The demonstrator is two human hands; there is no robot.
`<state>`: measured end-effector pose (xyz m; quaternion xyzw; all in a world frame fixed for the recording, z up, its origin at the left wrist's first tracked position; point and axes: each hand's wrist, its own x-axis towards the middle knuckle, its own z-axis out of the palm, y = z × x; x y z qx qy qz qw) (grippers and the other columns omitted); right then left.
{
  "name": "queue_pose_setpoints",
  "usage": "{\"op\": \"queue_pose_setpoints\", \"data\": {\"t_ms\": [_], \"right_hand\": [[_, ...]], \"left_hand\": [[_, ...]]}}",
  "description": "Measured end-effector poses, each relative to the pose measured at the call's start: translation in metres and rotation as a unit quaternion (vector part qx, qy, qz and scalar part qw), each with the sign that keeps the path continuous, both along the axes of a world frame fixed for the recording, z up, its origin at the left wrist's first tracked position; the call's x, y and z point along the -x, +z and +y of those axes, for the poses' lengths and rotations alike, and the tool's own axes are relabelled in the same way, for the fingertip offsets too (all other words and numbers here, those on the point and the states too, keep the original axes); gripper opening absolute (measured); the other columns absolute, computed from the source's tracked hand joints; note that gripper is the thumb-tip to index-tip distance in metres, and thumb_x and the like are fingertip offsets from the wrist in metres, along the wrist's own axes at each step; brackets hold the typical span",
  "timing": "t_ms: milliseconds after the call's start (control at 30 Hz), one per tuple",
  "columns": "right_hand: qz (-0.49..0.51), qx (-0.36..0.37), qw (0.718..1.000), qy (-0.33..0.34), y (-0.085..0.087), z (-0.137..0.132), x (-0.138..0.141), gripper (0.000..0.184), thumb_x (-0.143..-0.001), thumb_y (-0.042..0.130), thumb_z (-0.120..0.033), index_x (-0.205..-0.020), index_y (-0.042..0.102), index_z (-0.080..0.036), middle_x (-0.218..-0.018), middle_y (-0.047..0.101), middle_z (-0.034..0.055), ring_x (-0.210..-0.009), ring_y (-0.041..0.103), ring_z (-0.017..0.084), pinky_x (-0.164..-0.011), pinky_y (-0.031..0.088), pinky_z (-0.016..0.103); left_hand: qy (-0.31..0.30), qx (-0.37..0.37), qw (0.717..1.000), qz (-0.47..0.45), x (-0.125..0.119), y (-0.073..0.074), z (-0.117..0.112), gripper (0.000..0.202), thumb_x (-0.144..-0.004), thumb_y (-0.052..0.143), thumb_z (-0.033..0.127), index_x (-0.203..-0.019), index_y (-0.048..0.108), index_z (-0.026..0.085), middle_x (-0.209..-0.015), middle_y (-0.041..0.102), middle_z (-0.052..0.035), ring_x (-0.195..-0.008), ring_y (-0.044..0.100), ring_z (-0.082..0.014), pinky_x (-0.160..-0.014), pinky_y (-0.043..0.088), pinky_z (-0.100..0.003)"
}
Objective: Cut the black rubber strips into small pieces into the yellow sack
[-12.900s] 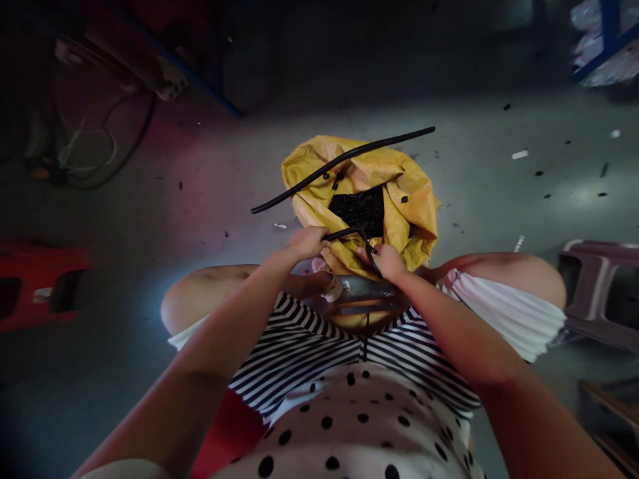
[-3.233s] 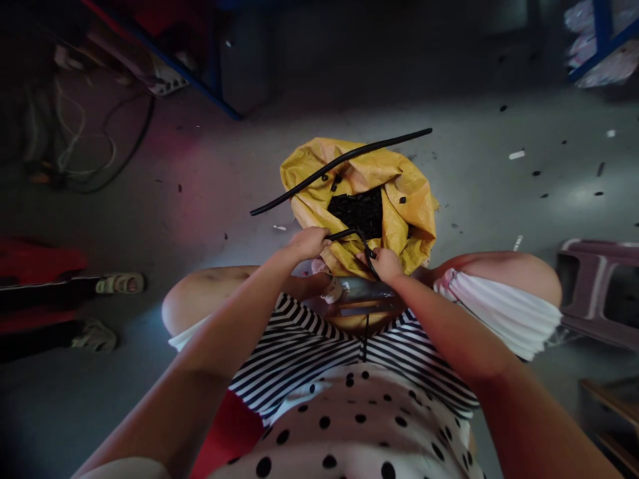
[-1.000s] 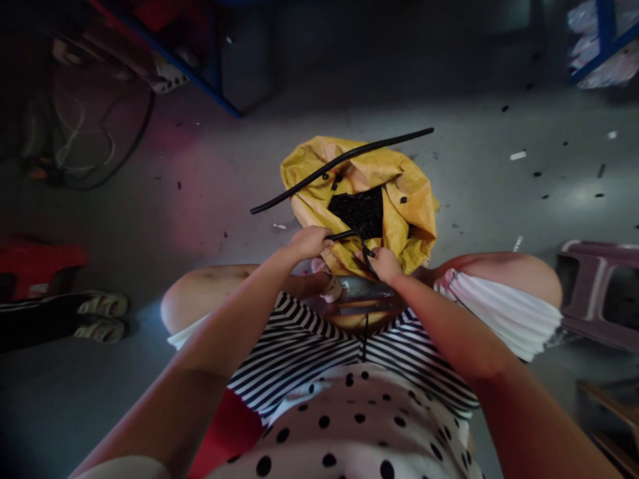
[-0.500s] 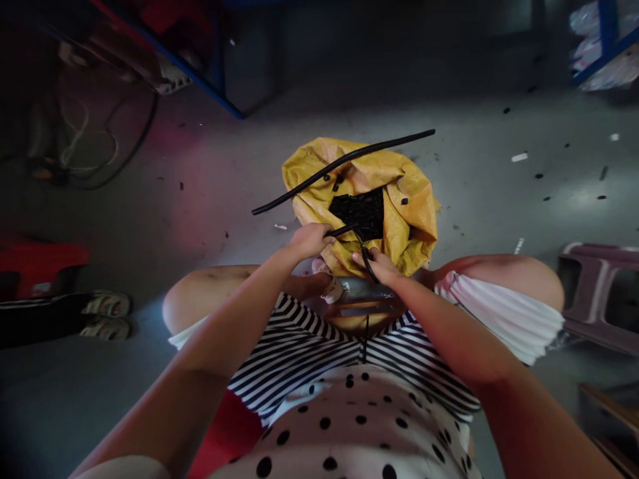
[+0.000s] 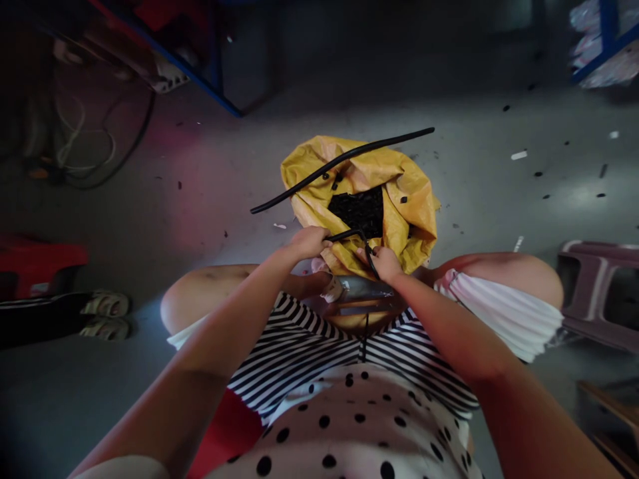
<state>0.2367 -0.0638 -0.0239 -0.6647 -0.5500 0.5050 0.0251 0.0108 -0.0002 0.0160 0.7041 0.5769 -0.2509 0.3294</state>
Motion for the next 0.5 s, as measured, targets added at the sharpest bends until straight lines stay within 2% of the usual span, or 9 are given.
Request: {"op": "queue_pose_setpoints", "data": {"t_ms": [267, 400, 500], "right_hand": [[-0.039, 0.001, 0.999, 0.016, 0.0013, -0.0009, -0.0010, 0.057, -0.078, 0.049, -0.074, -0.064, 0.058, -0.019, -0.055, 0.051, 0.0012, -0.056, 0.048, 0.014, -0.051, 0.029, 0.025], [-0.060, -0.011, 0.998, 0.012, 0.0013, -0.0004, -0.0011, 0.054, -0.079, 0.050, -0.071, -0.062, 0.055, -0.019, -0.055, 0.051, 0.0012, -0.054, 0.047, 0.013, -0.050, 0.027, 0.025], [-0.037, -0.004, 0.999, 0.012, 0.0037, -0.0003, -0.0020, 0.056, -0.077, 0.051, -0.074, -0.065, 0.054, -0.020, -0.059, 0.054, 0.0011, -0.058, 0.050, 0.014, -0.052, 0.030, 0.025]], "left_hand": [[-0.009, -0.008, 1.000, 0.012, 0.0002, 0.0022, 0.0008, 0.028, -0.087, 0.055, 0.034, -0.107, 0.070, 0.021, -0.111, 0.069, -0.0114, -0.103, 0.064, -0.0268, -0.079, 0.048, -0.030], [-0.010, -0.005, 1.000, 0.012, 0.0015, 0.0028, 0.0014, 0.028, -0.085, 0.057, 0.034, -0.107, 0.070, 0.023, -0.111, 0.069, -0.0093, -0.103, 0.064, -0.0252, -0.079, 0.048, -0.028], [0.007, -0.022, 1.000, 0.014, 0.0043, 0.0030, 0.0033, 0.029, -0.086, 0.056, 0.035, -0.109, 0.069, 0.022, -0.113, 0.069, -0.0094, -0.103, 0.064, -0.0252, -0.078, 0.048, -0.028]]}}
